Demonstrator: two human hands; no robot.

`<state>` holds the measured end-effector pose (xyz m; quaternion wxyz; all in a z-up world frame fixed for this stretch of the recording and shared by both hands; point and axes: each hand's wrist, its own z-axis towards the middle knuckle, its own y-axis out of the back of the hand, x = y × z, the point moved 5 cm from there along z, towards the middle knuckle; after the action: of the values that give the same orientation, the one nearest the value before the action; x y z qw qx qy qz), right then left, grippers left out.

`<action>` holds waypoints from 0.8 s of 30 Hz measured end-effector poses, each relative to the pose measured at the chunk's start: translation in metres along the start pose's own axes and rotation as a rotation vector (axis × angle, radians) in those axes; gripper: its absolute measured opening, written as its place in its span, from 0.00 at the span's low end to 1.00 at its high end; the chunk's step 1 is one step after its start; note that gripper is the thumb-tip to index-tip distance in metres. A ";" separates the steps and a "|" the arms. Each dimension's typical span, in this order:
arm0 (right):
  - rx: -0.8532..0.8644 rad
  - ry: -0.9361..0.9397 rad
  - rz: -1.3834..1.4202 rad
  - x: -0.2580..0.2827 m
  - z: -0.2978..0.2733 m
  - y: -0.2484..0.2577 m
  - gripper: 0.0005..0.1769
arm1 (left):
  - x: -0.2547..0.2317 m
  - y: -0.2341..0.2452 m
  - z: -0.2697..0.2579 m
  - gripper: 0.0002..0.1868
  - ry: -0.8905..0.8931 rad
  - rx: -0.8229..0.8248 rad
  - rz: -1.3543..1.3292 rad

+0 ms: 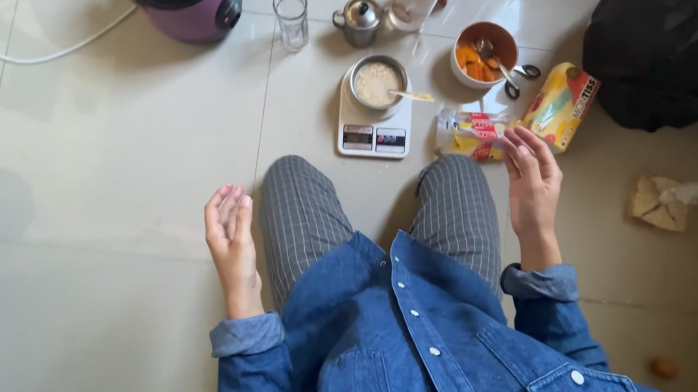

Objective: Preparing and stirring a bowl of oats on the floor.

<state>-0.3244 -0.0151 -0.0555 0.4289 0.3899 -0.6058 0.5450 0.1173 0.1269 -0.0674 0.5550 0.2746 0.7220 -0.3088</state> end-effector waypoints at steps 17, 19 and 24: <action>0.070 0.072 -0.047 -0.010 -0.027 -0.062 0.17 | 0.000 0.068 -0.001 0.20 -0.076 0.000 -0.102; 0.093 0.074 -0.033 -0.015 -0.019 -0.075 0.16 | 0.000 0.076 0.003 0.20 -0.082 -0.030 -0.104; 0.241 0.055 -0.199 -0.019 0.009 -0.133 0.17 | -0.001 0.083 0.021 0.20 -0.055 -0.107 -0.099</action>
<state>-0.1937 -0.0375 -0.0305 0.4474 0.4815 -0.4824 0.5790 0.1924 0.1657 -0.0824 0.5726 0.1998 0.7347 -0.3042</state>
